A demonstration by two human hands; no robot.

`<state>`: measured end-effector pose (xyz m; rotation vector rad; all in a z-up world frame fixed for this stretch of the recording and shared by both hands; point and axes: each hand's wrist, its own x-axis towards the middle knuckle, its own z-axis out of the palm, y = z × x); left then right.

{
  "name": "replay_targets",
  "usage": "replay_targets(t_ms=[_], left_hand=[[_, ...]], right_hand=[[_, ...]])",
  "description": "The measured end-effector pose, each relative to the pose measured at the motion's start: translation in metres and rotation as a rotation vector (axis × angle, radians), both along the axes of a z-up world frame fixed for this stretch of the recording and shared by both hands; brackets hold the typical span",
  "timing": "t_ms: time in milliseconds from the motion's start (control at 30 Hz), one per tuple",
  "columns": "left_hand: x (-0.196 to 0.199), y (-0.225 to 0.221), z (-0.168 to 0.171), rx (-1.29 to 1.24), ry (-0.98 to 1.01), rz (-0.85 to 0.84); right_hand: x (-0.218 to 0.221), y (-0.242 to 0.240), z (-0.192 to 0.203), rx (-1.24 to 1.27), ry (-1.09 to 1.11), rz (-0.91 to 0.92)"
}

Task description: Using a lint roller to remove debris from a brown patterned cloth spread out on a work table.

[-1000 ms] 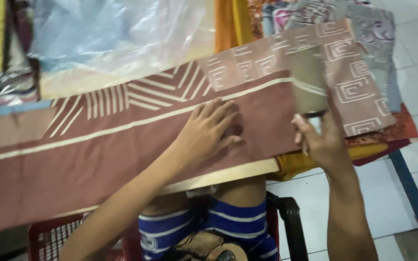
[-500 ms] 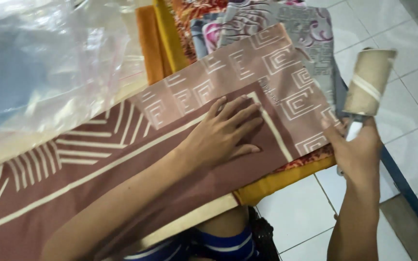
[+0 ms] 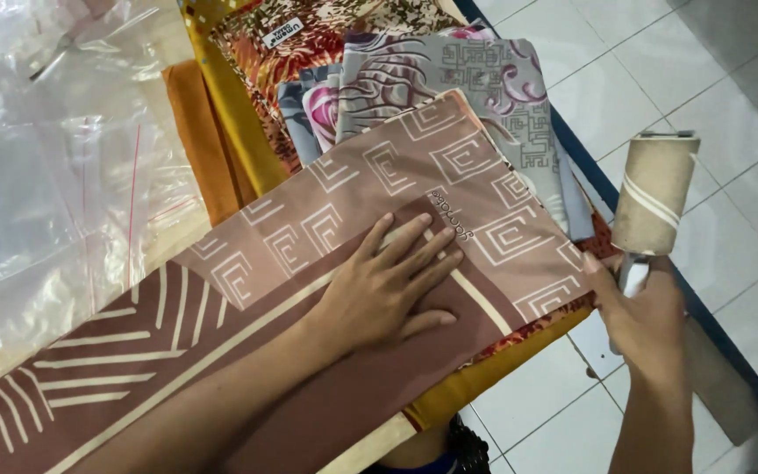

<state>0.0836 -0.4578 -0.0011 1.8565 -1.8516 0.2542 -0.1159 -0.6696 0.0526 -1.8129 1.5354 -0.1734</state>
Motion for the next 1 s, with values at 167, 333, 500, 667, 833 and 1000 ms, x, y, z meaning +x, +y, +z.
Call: replay_targets(t_ms=[167,333,500,667,833,1000], left_hand=[[-0.001,0.002,-0.006,0.008,-0.048,0.010],[0.000,0.005,-0.008,0.000,-0.067,0.011],[0.000,0.006,-0.013,-0.047,-0.053,0.022],[0.002,0.007,-0.015,-0.070,-0.048,0.021],[0.003,0.007,-0.017,-0.091,-0.030,0.013],[0.003,0.008,-0.016,-0.102,-0.024,0.012]], right_hand=[[0.004,0.008,0.015,-0.221,-0.033,0.095],[0.040,0.033,0.046,-0.051,0.032,0.222],[0.069,0.038,0.024,-0.225,0.065,0.820],[0.071,0.014,-0.010,-0.442,0.081,0.939],[0.085,0.000,-0.005,-0.464,0.216,0.839],[0.091,-0.010,-0.005,-0.488,0.270,0.720]])
